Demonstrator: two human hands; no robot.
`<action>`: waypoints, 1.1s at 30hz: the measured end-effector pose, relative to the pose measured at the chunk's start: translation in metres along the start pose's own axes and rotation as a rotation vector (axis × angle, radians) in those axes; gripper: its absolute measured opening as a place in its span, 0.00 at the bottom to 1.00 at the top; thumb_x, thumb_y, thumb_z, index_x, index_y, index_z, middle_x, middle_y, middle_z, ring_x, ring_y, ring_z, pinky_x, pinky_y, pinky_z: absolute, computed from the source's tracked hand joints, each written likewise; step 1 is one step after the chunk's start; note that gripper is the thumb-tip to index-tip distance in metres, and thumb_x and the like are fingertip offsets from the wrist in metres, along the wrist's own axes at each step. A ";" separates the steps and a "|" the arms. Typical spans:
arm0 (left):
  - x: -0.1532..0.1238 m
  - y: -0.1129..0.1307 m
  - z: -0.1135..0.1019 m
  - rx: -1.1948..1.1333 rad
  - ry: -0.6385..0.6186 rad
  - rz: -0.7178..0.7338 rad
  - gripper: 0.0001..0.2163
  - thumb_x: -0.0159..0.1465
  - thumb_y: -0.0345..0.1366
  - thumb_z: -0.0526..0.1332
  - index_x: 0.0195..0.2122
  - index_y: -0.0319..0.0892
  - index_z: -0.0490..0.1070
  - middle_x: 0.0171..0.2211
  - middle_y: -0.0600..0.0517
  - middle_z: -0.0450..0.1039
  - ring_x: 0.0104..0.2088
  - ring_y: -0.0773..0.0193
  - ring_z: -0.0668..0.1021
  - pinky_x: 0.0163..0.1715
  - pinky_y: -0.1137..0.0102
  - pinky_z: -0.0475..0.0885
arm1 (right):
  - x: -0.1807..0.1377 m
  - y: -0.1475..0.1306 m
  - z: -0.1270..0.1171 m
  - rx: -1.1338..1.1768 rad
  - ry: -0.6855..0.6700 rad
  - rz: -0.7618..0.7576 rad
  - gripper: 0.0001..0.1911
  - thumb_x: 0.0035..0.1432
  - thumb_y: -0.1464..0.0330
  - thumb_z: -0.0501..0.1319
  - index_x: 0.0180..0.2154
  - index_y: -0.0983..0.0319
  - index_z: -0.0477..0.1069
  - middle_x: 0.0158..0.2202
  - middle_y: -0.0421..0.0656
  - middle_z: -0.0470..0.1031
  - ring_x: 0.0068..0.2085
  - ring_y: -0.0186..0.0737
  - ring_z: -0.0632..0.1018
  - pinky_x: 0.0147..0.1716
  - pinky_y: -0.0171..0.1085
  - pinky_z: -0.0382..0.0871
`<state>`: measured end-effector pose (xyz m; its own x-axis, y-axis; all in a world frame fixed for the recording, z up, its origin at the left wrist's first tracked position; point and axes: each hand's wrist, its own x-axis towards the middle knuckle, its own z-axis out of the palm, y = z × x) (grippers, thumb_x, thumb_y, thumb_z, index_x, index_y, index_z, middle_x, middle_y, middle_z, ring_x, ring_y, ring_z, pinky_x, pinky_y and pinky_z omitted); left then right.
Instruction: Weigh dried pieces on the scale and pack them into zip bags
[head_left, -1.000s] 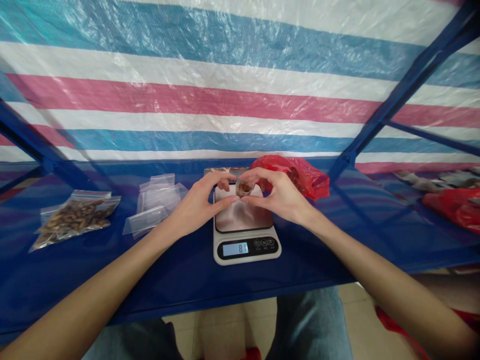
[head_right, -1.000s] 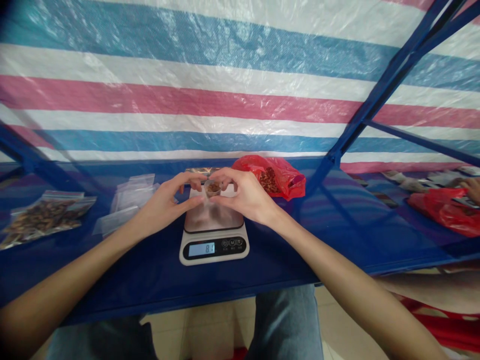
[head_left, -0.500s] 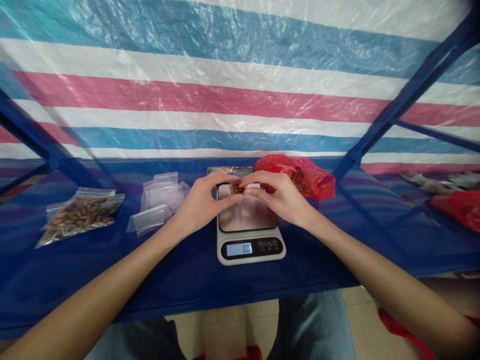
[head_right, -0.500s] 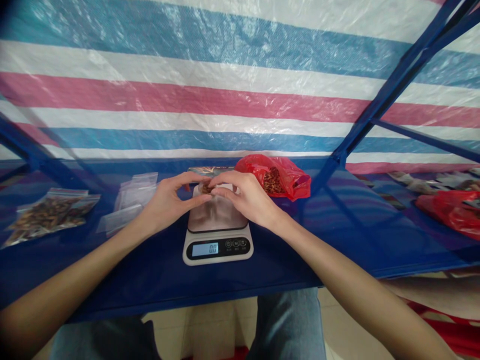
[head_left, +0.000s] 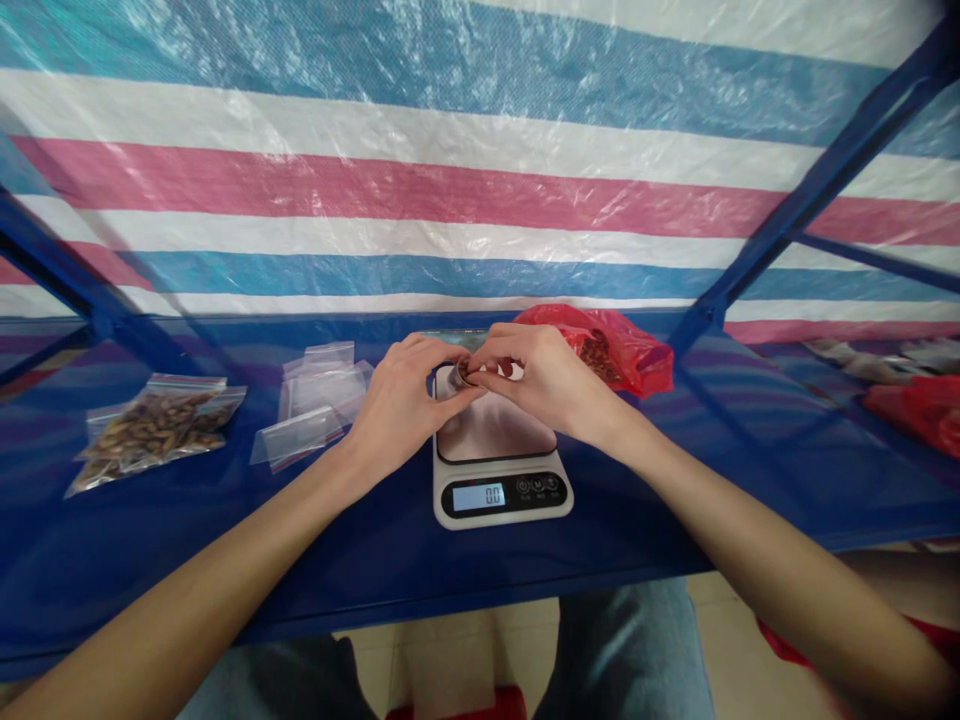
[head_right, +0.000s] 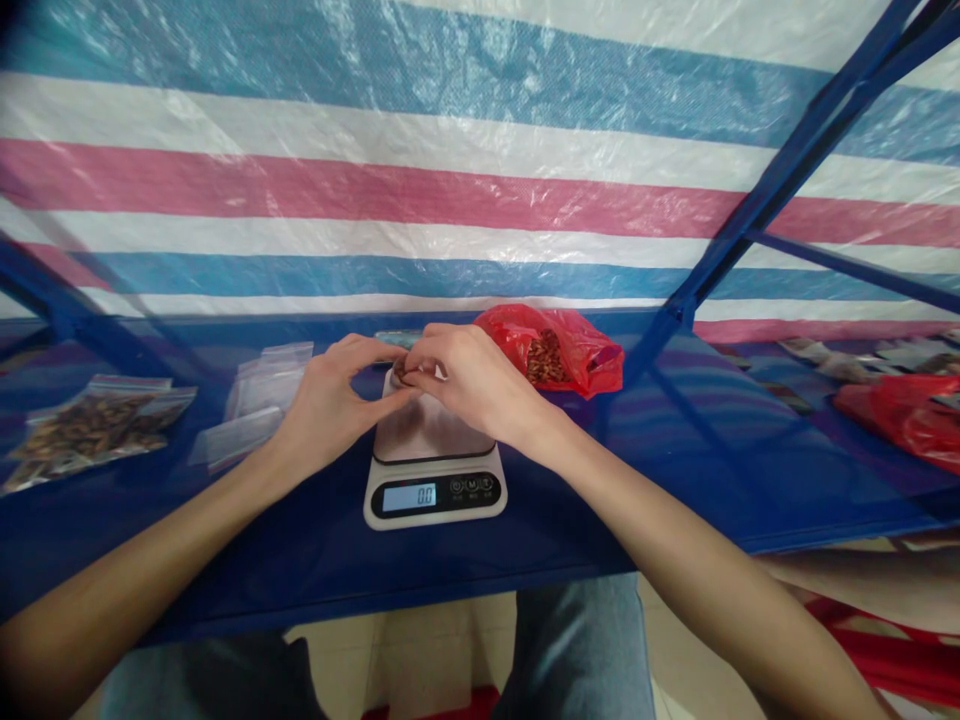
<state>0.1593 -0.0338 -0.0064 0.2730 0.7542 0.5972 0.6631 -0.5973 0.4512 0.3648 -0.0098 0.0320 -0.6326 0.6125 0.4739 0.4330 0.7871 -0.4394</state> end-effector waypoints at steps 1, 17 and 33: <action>0.000 0.000 0.000 -0.012 0.000 -0.004 0.10 0.63 0.37 0.72 0.45 0.44 0.79 0.43 0.52 0.83 0.45 0.55 0.79 0.46 0.60 0.72 | 0.001 0.000 -0.001 0.010 0.002 0.002 0.06 0.65 0.73 0.67 0.34 0.62 0.81 0.32 0.41 0.78 0.32 0.35 0.75 0.34 0.36 0.64; -0.001 0.007 -0.001 0.019 -0.064 0.015 0.10 0.62 0.38 0.73 0.43 0.45 0.80 0.40 0.52 0.83 0.45 0.55 0.76 0.47 0.60 0.72 | -0.002 0.003 -0.006 -0.103 -0.101 -0.091 0.07 0.68 0.68 0.66 0.37 0.62 0.81 0.38 0.45 0.80 0.38 0.40 0.79 0.37 0.37 0.66; -0.001 0.012 -0.002 0.005 -0.032 0.025 0.09 0.62 0.41 0.73 0.41 0.45 0.81 0.38 0.53 0.83 0.44 0.56 0.76 0.48 0.59 0.73 | -0.004 0.002 -0.014 -0.078 -0.122 -0.228 0.10 0.70 0.72 0.62 0.35 0.63 0.81 0.37 0.45 0.80 0.35 0.38 0.78 0.38 0.37 0.67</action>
<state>0.1656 -0.0419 -0.0005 0.3115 0.7476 0.5865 0.6590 -0.6147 0.4335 0.3770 -0.0094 0.0394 -0.7898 0.4096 0.4565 0.3160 0.9097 -0.2696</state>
